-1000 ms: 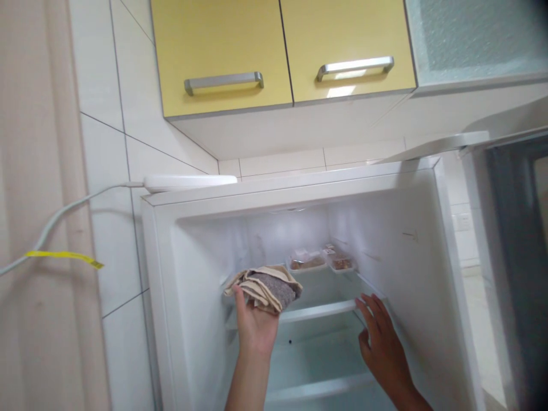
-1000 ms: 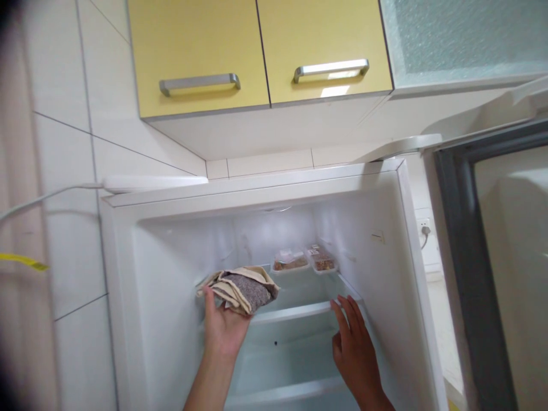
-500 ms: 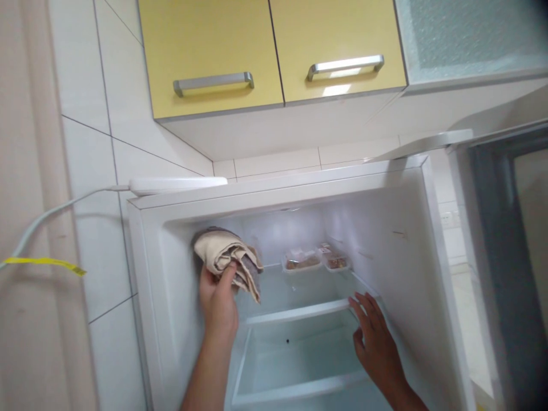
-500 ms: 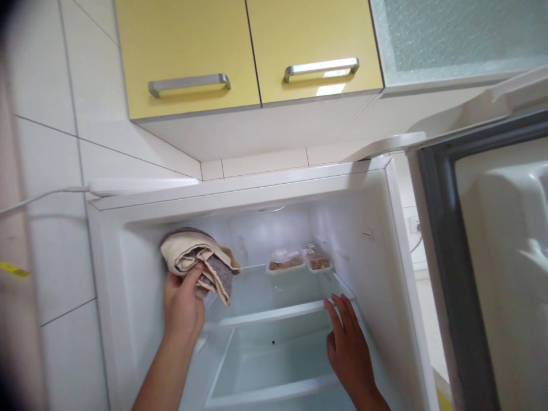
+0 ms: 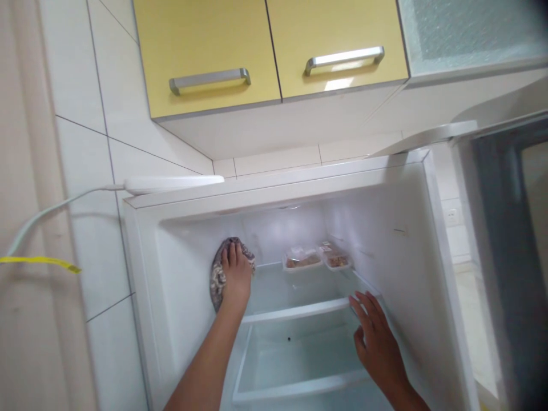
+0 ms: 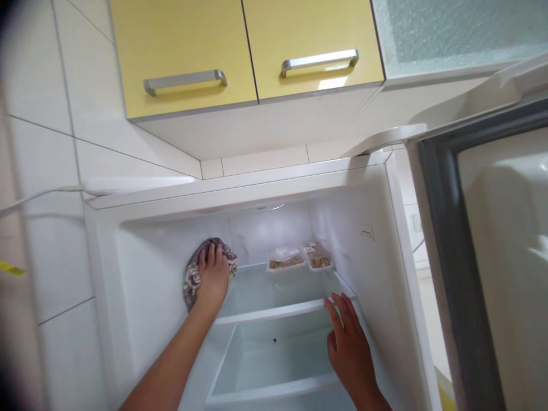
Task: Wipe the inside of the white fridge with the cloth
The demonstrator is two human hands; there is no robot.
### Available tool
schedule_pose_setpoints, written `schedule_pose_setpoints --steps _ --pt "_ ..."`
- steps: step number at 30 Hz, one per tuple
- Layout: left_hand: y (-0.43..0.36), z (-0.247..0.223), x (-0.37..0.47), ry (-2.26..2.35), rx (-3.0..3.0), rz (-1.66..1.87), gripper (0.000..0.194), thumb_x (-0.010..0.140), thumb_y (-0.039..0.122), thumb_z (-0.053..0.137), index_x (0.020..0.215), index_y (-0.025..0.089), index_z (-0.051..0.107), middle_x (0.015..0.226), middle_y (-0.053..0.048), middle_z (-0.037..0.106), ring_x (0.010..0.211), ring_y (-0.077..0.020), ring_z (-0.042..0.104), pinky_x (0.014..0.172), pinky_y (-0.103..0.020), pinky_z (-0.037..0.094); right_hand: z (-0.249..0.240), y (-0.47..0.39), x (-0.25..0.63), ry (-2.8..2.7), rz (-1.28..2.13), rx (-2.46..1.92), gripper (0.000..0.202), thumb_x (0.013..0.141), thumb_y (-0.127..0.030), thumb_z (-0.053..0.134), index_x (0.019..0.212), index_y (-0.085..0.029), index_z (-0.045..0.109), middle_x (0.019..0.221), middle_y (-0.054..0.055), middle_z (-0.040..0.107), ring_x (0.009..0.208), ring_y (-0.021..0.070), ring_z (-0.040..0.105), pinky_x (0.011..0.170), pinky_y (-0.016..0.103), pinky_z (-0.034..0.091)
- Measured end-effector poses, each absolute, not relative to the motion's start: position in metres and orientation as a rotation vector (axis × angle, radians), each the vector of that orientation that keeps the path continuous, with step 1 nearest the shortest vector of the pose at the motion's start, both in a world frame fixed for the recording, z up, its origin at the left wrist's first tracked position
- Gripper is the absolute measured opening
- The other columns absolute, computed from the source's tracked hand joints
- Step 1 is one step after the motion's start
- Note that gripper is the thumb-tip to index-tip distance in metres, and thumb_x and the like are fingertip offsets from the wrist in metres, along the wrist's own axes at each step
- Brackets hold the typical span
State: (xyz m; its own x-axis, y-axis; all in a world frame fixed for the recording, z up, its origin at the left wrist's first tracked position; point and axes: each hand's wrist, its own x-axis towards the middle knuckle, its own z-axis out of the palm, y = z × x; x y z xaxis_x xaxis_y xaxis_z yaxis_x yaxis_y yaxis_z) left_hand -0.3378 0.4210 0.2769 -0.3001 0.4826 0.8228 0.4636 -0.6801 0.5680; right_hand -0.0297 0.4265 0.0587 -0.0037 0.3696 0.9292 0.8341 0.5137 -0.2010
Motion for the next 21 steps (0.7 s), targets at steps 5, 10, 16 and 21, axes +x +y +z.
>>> schedule_pose_setpoints --steps 5,10,16,21 --pt "0.470 0.281 -0.347 1.344 1.798 2.090 0.021 0.062 0.007 0.068 0.057 0.021 0.053 0.127 -0.024 0.065 0.155 -0.0339 0.019 0.124 -0.054 0.002 0.059 0.426 -0.027 -1.616 -0.508 -1.058 0.074 0.088 -0.003 0.039 0.156 -0.031 0.027 0.154 0.008 0.044 0.151 0.0291 0.029 0.116 0.056 0.044" --pt "0.499 0.278 -0.352 1.393 1.756 1.992 0.033 0.066 0.012 0.067 0.046 0.023 0.044 0.083 -0.016 0.068 0.146 -0.0366 0.036 0.122 -0.060 0.010 0.057 0.428 -0.030 -1.586 -0.522 -1.062 0.074 0.088 -0.004 0.040 0.156 -0.030 0.027 0.154 0.009 0.044 0.151 0.0306 0.029 0.114 0.058 0.045" --pt "0.513 0.264 -0.353 1.574 1.809 1.805 0.048 0.063 0.021 0.071 0.035 0.027 0.032 0.048 -0.008 0.050 0.111 -0.0395 0.063 0.120 -0.057 0.019 0.056 0.432 -0.034 -1.554 -0.531 -1.064 0.073 0.087 -0.005 0.041 0.156 -0.030 0.028 0.154 0.010 0.045 0.151 0.0311 0.030 0.113 0.058 0.047" --pt "0.496 0.252 -0.348 1.755 1.858 1.675 0.039 0.066 0.026 0.067 0.039 0.027 0.038 0.062 -0.014 0.063 0.113 -0.0396 0.061 0.117 -0.057 0.026 0.061 0.426 -0.034 -1.556 -0.490 -1.053 0.074 0.087 -0.004 0.040 0.155 -0.031 0.029 0.153 0.009 0.045 0.151 0.0297 0.029 0.115 0.058 0.045"
